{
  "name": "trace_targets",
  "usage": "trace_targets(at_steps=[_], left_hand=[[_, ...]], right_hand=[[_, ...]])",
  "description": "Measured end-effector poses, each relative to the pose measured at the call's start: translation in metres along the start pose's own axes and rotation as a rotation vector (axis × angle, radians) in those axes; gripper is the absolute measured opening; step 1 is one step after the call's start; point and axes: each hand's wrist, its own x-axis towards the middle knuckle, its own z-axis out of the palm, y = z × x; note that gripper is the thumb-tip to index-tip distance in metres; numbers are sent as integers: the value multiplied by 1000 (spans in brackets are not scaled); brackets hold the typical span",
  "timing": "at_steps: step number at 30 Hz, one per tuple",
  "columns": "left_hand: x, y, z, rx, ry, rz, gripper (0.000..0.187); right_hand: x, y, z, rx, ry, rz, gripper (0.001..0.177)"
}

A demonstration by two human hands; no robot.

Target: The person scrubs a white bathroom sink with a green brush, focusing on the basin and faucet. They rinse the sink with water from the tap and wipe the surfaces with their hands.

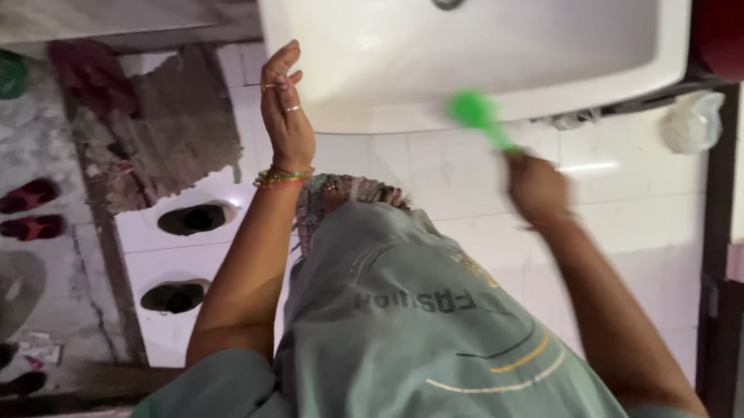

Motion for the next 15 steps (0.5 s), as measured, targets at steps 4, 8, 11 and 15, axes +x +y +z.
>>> trace_targets(at_steps=[4, 8, 11, 15], left_hand=[[0, -5, -20, -31, 21, -49, 57], [15, -3, -24, -13, -66, 7, 59], [25, 4, -36, -17, -90, 29, 56], [34, 16, -56, -27, -60, -29, 52]], right_hand=[[-24, -25, 0, -10, 179, -80, 43], [-19, -163, 56, 23, -18, -388, 47], [-17, -209, 51, -143, -32, -390, 50], [-31, -224, 18, -260, -108, -335, 49]])
